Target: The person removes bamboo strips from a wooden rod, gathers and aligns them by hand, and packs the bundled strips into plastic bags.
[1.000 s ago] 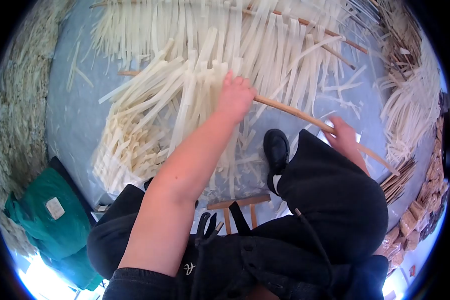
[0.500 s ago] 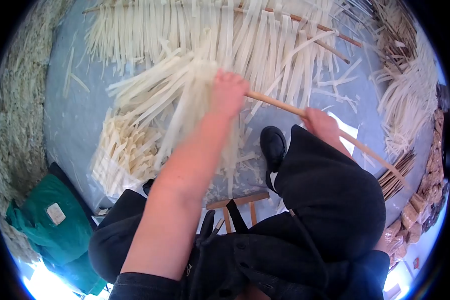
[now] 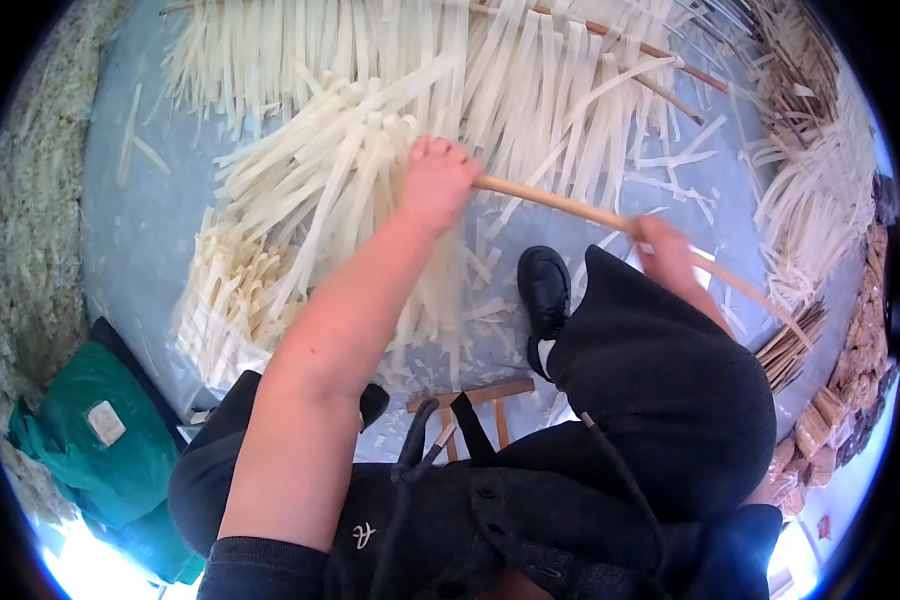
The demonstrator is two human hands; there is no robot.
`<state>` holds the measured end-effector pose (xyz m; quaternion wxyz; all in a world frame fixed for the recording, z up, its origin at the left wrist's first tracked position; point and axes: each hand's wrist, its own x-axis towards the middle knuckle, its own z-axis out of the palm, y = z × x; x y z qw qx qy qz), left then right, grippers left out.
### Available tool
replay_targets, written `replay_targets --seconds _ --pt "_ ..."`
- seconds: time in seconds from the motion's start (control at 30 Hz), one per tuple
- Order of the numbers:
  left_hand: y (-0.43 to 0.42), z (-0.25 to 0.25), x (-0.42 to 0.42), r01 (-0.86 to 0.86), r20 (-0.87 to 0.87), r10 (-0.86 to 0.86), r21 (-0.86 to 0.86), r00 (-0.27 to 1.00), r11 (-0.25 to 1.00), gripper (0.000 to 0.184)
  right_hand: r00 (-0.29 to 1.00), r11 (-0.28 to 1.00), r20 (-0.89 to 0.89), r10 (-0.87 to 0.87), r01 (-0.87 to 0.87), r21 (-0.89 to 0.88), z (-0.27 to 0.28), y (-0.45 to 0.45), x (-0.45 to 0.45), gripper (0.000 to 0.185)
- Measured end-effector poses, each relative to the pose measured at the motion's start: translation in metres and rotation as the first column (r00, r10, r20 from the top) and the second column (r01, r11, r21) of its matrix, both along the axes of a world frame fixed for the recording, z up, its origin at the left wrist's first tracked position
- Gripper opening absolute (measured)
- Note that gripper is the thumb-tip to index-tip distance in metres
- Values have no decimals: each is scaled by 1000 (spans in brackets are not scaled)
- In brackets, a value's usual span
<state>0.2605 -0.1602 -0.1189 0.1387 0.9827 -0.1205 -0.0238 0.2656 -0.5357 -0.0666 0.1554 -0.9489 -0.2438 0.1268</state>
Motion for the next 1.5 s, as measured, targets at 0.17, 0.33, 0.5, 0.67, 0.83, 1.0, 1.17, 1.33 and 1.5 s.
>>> replay_targets --seconds 0.17,0.33,0.5,0.67,0.83,1.0,1.17,1.33,1.5 --pt "13 -19 -6 26 73 -18 -119 997 993 14 986 983 -155 -59 31 -180 16 74 -17 33" --pt "19 -16 -5 -9 -45 8 -25 999 1000 15 996 964 52 -68 79 -253 10 -9 -9 26" --pt "34 -18 1 -65 -113 67 23 991 998 18 936 832 176 -304 351 -429 17 -125 -20 28" --pt "18 -4 1 -90 -122 88 -10 989 996 32 912 839 258 -319 398 -370 51 -153 -41 30" --pt "-17 45 -19 24 244 5 -114 970 993 37 912 904 328 -245 337 -262 65 -132 -37 30" --pt "-21 137 -25 -17 -47 3 -304 999 953 32 719 937 686 -107 304 -173 138 -123 -22 31" --pt "-59 251 -43 10 -33 -24 -365 999 931 27 100 909 982 -162 402 109 301 -106 -48 28" --pt "-163 347 -85 267 85 -284 -657 955 705 28 598 167 156 -786 -38 985 330 -58 -131 82" --pt "-255 400 -181 422 -108 -550 -524 828 739 41 892 -378 -200 -405 36 925 317 -27 -219 46"
